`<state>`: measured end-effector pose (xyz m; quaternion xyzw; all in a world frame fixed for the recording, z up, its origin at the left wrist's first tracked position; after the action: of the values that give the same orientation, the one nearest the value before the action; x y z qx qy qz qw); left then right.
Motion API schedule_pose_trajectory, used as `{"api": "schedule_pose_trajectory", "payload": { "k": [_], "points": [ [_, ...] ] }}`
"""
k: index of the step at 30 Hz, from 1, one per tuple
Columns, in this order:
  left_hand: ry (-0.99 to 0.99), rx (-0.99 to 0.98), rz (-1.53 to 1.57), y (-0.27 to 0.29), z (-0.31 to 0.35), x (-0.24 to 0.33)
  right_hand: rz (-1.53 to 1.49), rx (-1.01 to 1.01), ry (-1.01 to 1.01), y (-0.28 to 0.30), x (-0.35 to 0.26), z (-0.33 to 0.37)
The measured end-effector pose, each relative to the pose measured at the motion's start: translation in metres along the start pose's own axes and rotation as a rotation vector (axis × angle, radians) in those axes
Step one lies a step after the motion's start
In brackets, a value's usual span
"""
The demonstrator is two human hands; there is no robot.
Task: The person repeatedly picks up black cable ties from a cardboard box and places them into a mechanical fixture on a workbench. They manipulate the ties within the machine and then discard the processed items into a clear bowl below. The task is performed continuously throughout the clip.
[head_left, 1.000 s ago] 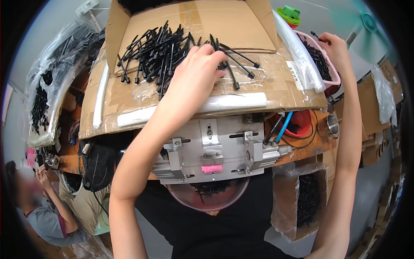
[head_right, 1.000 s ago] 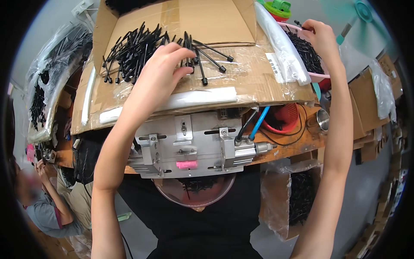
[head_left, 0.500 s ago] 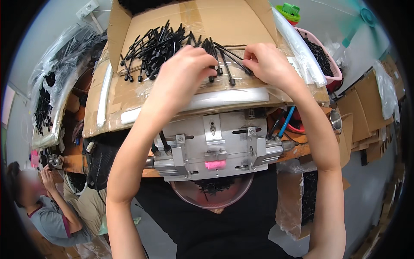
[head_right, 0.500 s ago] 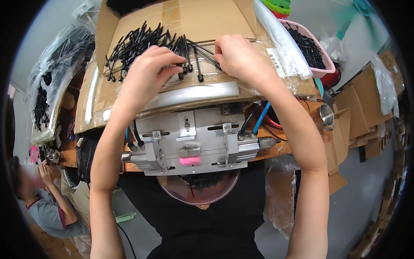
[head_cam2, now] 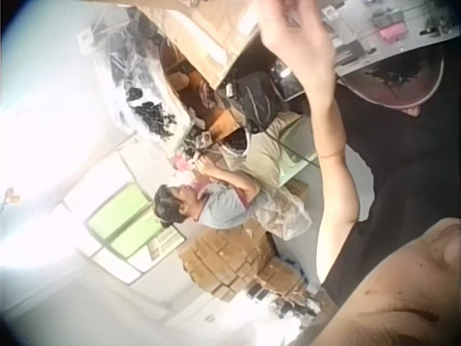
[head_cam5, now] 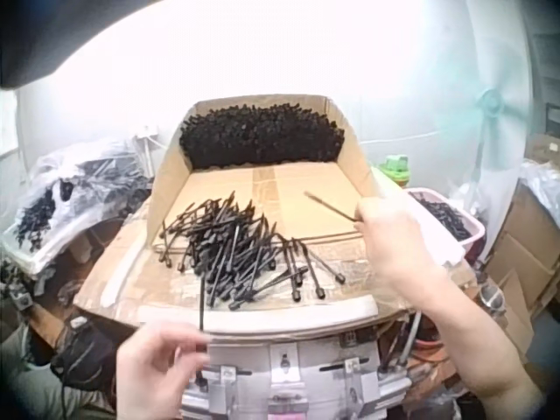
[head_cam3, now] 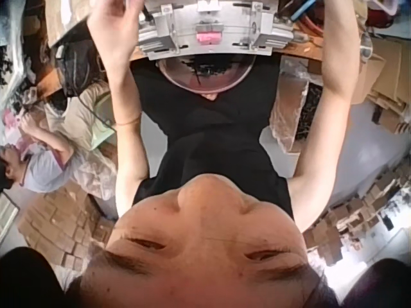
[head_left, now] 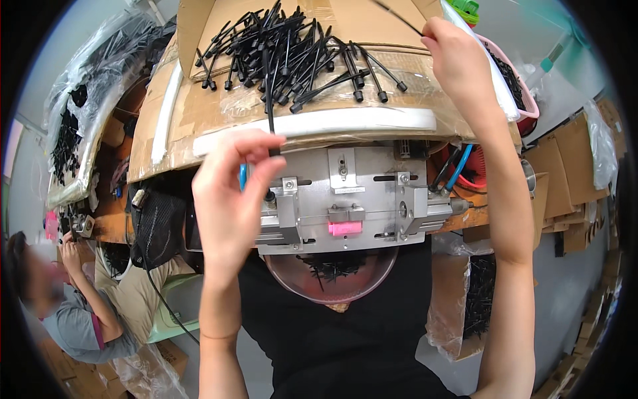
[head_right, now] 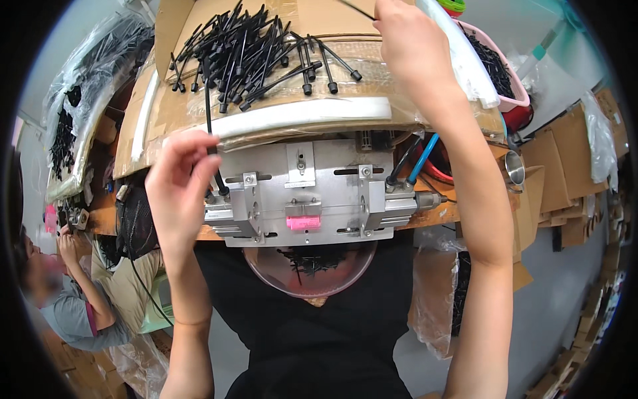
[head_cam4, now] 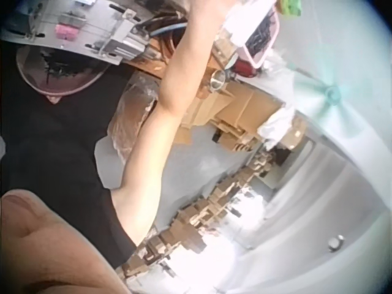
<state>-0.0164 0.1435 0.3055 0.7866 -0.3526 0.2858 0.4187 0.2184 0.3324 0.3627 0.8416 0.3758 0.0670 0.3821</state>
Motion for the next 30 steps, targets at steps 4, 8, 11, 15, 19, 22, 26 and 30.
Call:
{"api": "schedule_pose_trajectory", "payload": {
  "k": [4,8,11,15,19,22,26,30],
  "points": [
    [-0.112,-0.034,-0.381,-0.026,0.066,0.035,-0.753,-0.097,-0.355,0.025,0.024,0.020],
    [-0.123,-0.303,-0.579,-0.081,0.122,0.030,-1.452,-0.058,-0.481,0.031,0.002,0.063],
    [-0.177,-0.333,-0.729,-0.105,0.131,0.021,-1.618,-0.005,-0.342,0.044,-0.027,0.086],
    [-0.202,-0.322,-0.798,-0.110,0.127,0.023,-1.472,0.148,-0.367,0.067,-0.030,0.115],
    [-0.147,-0.385,-0.739,-0.111,0.124,0.023,-1.194,0.208,-0.369,0.074,-0.054,0.142],
    [-0.125,-0.412,-0.732,-0.107,0.126,0.019,-0.909,0.061,-0.301,0.049,-0.094,0.174],
    [-0.037,-0.360,-0.547,-0.092,0.120,0.024,-0.703,-0.120,-0.188,0.003,-0.135,0.222],
    [0.058,-0.270,-0.517,-0.063,0.120,0.023,-0.703,-0.203,-0.124,-0.021,-0.155,0.241]
  ]
}}
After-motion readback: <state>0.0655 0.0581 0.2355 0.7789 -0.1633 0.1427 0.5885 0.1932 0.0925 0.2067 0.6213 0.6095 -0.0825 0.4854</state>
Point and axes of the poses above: each hand's wrist, its own z-axis away from the middle knuckle, its own y-axis out of the back of the hand, x = y × z, the point moved 8 cm from there along -z, towards the middle knuckle, and after that the axes turned 10 degrees about -z, right-handed, at the moved point
